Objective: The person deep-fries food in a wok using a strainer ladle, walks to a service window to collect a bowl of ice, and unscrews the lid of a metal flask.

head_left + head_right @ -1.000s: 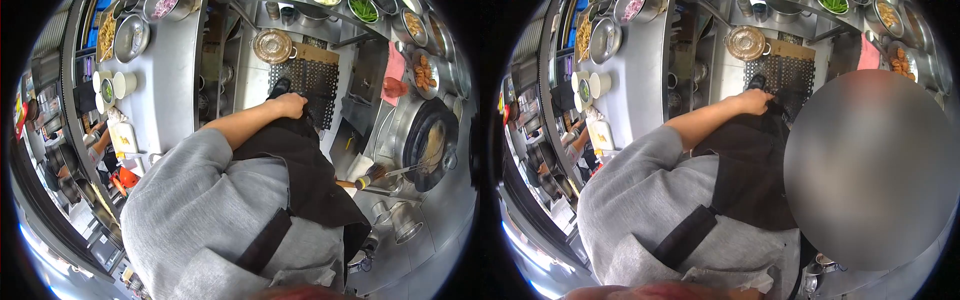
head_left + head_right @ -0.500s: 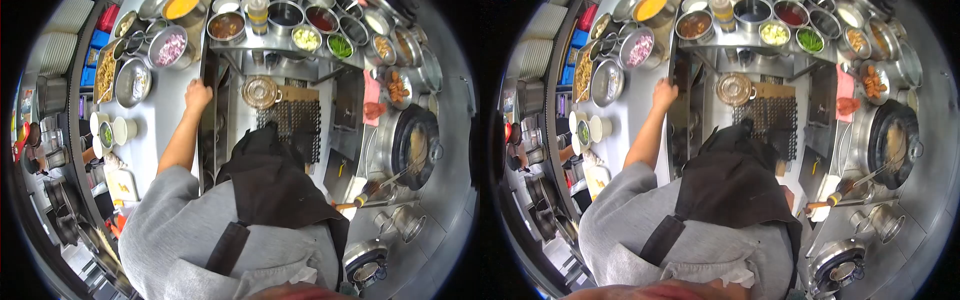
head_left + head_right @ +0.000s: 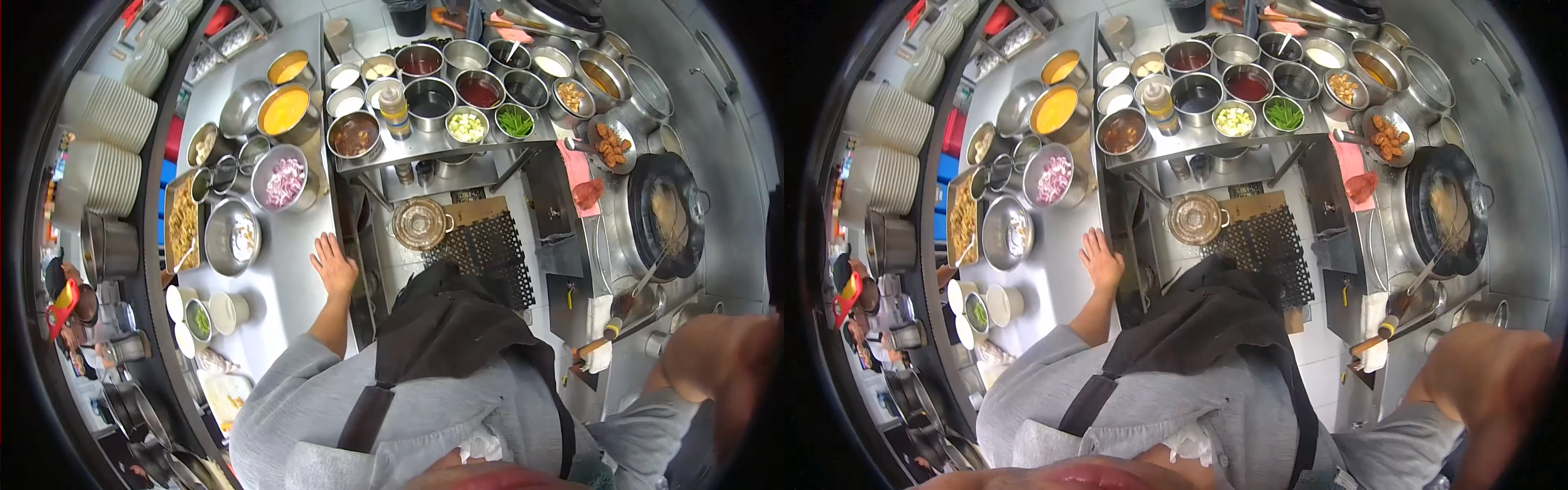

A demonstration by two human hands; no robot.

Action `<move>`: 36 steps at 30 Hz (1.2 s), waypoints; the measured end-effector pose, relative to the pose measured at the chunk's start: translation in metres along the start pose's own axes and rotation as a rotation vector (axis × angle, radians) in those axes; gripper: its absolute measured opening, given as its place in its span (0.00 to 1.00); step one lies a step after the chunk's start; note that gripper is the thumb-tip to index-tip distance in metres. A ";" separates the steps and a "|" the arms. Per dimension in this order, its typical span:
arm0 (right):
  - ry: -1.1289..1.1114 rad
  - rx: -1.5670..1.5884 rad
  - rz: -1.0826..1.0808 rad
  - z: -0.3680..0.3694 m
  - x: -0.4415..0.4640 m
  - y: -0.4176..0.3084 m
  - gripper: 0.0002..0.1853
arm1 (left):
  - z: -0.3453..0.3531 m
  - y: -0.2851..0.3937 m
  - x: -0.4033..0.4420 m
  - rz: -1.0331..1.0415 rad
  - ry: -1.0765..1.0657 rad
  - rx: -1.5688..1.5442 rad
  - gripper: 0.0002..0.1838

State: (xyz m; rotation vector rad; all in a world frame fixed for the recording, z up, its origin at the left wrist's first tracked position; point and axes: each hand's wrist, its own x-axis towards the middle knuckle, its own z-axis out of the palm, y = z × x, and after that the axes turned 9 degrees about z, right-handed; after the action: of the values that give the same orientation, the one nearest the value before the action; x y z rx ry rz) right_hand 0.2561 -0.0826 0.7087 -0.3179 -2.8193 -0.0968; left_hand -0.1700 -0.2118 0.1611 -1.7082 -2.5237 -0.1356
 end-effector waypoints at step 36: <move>0.187 -0.519 0.118 -0.001 -0.028 -0.022 0.13 | -0.007 0.005 0.000 -0.043 0.000 -0.037 0.40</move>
State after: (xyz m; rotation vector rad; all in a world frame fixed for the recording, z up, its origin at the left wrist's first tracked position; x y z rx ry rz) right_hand 0.2777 -0.1102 0.7000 -0.5537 -2.5425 -0.7941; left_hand -0.1657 -0.2106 0.1678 -1.6680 -2.5746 -0.1866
